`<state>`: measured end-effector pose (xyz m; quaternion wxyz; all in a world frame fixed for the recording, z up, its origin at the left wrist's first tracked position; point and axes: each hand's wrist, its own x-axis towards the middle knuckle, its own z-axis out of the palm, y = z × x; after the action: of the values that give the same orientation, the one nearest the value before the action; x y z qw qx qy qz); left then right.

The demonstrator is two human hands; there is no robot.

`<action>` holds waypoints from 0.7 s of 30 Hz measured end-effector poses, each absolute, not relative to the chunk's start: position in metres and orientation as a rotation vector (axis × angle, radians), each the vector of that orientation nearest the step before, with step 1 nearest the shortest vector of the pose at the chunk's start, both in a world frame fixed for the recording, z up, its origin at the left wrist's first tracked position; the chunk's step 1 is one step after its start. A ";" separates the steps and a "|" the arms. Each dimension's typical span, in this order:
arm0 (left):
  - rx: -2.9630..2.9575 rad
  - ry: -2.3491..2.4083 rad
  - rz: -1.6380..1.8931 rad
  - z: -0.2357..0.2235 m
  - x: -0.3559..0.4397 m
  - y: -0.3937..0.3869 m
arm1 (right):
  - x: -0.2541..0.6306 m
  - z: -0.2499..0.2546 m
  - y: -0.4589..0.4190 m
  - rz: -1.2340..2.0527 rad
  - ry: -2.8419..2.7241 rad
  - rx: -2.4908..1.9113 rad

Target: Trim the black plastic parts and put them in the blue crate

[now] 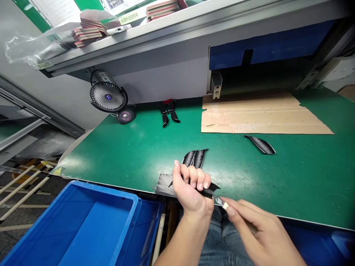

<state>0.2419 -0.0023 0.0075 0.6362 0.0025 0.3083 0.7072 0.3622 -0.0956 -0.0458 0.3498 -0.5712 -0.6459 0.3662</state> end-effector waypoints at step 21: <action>0.139 0.678 1.675 0.012 0.241 -0.013 | 0.359 -0.037 -0.094 0.812 -1.735 -1.577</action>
<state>0.2412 -0.0125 0.0117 0.6168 0.0604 0.2947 0.7273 0.3587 -0.0935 -0.0371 0.3243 -0.6011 -0.6616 0.3095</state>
